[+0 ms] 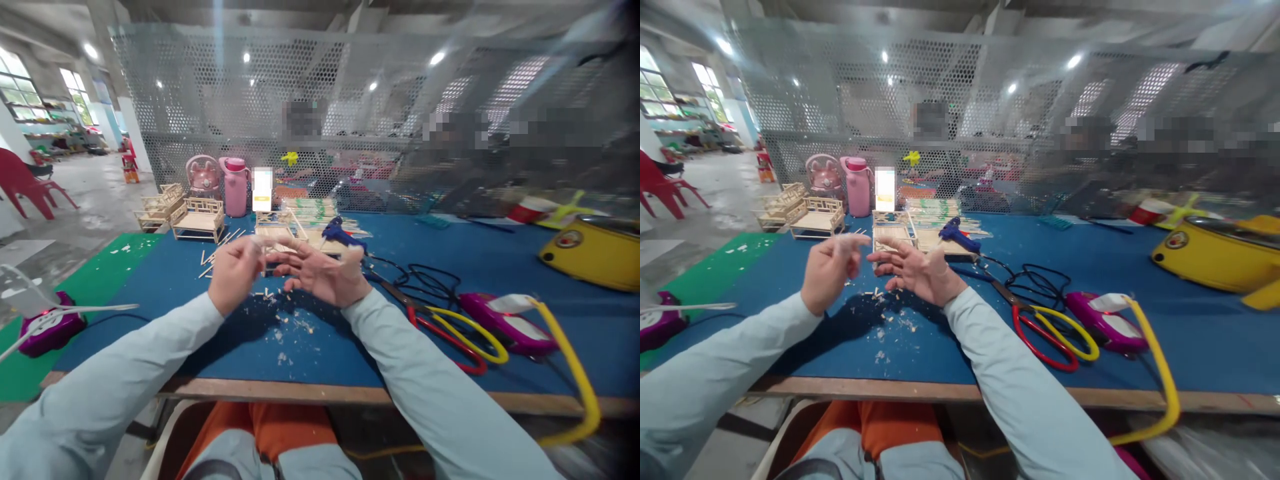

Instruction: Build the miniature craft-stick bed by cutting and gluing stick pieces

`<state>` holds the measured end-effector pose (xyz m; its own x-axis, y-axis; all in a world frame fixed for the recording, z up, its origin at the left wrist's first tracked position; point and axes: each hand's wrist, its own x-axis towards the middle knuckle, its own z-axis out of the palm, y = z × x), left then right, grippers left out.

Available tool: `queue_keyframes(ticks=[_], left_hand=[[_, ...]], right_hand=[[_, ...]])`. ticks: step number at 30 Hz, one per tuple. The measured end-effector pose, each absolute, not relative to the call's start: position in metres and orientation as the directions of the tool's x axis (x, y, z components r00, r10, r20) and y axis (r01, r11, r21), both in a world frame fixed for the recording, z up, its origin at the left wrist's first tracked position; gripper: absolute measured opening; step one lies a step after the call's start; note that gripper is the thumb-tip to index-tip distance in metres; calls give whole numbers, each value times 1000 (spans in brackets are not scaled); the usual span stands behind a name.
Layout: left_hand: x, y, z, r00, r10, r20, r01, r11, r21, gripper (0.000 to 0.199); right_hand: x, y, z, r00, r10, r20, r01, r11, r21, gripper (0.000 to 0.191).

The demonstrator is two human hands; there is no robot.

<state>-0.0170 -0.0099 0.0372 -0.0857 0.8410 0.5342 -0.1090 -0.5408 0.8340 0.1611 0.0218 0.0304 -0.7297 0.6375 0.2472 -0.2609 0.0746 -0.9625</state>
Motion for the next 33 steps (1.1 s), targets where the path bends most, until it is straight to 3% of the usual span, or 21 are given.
queue_keyframes(ticks=[2, 4, 7, 11, 15, 18, 20, 24, 27, 30, 33], left_hand=[[-3, -26, 33, 175, 841, 513, -148, -492, 858, 40], [7, -37, 30, 289, 824, 488, -111, -477, 872, 28], [10, -38, 30, 208, 871, 445, -19, -451, 892, 13], [2, -27, 29, 81, 913, 399, -53, -396, 917, 13], [-1, -22, 27, 183, 913, 365, -67, -359, 931, 27], [1, -23, 27, 330, 884, 331, 54, -367, 929, 17], [3, -23, 28, 308, 895, 324, 70, -360, 930, 15], [-1, -15, 29, 234, 948, 215, -86, -200, 976, 35], [-9, -7, 26, 442, 896, 30, -137, 34, 990, 68], [-14, -4, 21, 670, 738, -84, -133, 230, 964, 96], [-13, -7, 17, 780, 618, -99, -110, 292, 950, 104]], right_hand=[[154, 19, 26, -734, 627, 261, -185, 186, -965, 92], [151, 18, 25, -713, 641, 284, -105, 304, -947, 82], [159, 22, 30, -581, 723, 374, 0, 460, -888, 71], [182, 31, 42, -377, 781, 497, 130, 576, -807, 73], [182, 27, 41, -468, 748, 471, 216, 613, -760, 84], [172, 19, 40, -519, 699, 492, 318, 692, -648, 84], [173, 19, 43, -473, 698, 538, 339, 707, -620, 80], [194, 31, 54, -177, 735, 654, 175, 678, -714, 54], [204, 35, 57, 28, 736, 676, 57, 674, -737, 26], [193, 25, 55, -140, 743, 654, 128, 669, -732, 17], [171, 7, 54, -428, 644, 634, 223, 756, -616, 22]])
